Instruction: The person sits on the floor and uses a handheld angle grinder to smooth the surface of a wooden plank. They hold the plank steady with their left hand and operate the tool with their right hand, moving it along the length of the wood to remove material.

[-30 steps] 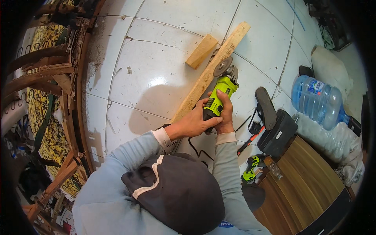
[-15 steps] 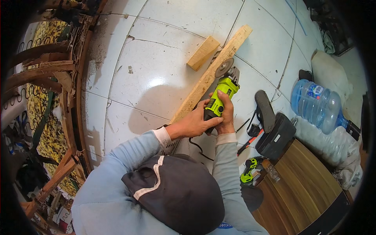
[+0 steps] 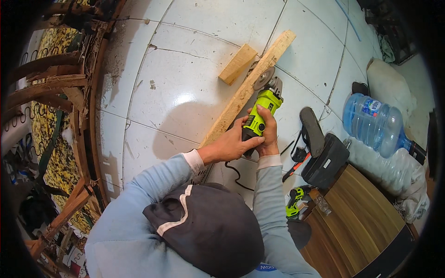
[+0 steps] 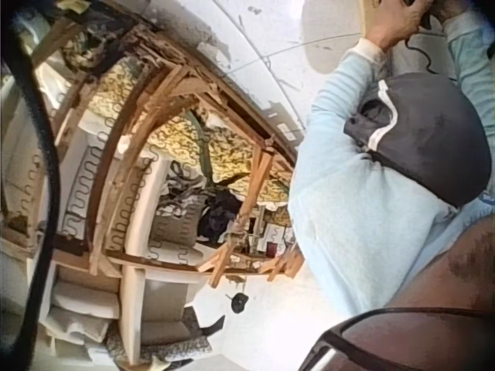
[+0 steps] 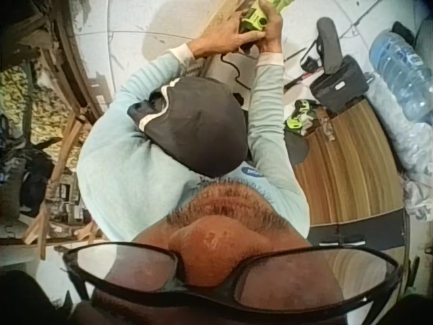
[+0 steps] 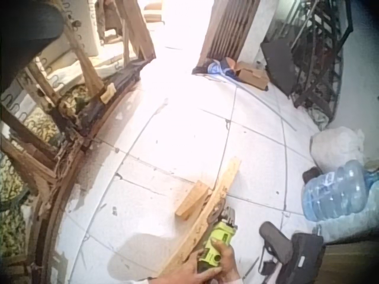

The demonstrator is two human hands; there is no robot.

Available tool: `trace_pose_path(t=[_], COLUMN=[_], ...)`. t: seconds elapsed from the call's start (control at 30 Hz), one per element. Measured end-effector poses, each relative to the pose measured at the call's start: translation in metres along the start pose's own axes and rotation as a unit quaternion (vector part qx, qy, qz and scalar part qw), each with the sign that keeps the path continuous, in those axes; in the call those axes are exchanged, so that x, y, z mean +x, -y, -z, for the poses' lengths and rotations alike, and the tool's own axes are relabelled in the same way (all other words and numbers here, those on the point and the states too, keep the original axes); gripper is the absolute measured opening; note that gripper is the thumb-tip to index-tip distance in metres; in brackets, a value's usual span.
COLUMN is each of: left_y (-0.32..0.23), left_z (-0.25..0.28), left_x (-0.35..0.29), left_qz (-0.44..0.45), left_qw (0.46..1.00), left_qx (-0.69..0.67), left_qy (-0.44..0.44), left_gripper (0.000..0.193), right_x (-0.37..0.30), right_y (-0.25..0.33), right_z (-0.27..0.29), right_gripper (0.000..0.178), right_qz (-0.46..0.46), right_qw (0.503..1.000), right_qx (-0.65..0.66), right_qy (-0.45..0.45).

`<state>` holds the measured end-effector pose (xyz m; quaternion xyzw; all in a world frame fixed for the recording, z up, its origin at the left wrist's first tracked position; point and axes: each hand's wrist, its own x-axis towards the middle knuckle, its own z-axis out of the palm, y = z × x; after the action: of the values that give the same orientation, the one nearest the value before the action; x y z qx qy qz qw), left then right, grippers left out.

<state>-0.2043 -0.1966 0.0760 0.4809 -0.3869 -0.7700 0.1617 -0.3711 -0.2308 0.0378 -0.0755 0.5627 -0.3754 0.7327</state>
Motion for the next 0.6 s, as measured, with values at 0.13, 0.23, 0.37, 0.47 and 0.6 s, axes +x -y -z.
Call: trace_pose_path(t=[0.13, 0.23, 0.37, 0.47, 0.6], left_y=[0.001, 0.000, 0.002, 0.016, 0.000], left_z=[-0.001, -0.001, -0.001, -0.005, -0.002], left_x=[0.003, 0.005, 0.008, 0.016, 0.014], left_qz=[-0.002, -0.008, -0.024, -0.055, -0.029], left_qw=[1.000, 1.000, 1.000, 0.998, 0.999], left_qx=[0.006, 0.002, -0.001, 0.003, -0.007], left_qy=[-0.001, -0.003, -0.012, -0.037, -0.019], left_gripper=[0.112, 0.112, 0.111, 0.111, 0.112], right_x=[0.000, -0.001, 0.003, 0.008, 0.008], right_y=[0.003, 0.004, 0.004, 0.005, 0.012], right_z=[-0.001, -0.006, -0.004, 0.000, -0.002], right_gripper=[0.036, 0.037, 0.038, 0.038, 0.040], right_qz=[0.001, 0.013, 0.021, 0.010, 0.004], right_qw=[1.000, 1.000, 1.000, 1.000, 1.000], right_qx=[0.001, 0.000, -0.003, 0.008, 0.004], right_qy=[0.002, -0.012, -0.017, -0.005, -0.007])
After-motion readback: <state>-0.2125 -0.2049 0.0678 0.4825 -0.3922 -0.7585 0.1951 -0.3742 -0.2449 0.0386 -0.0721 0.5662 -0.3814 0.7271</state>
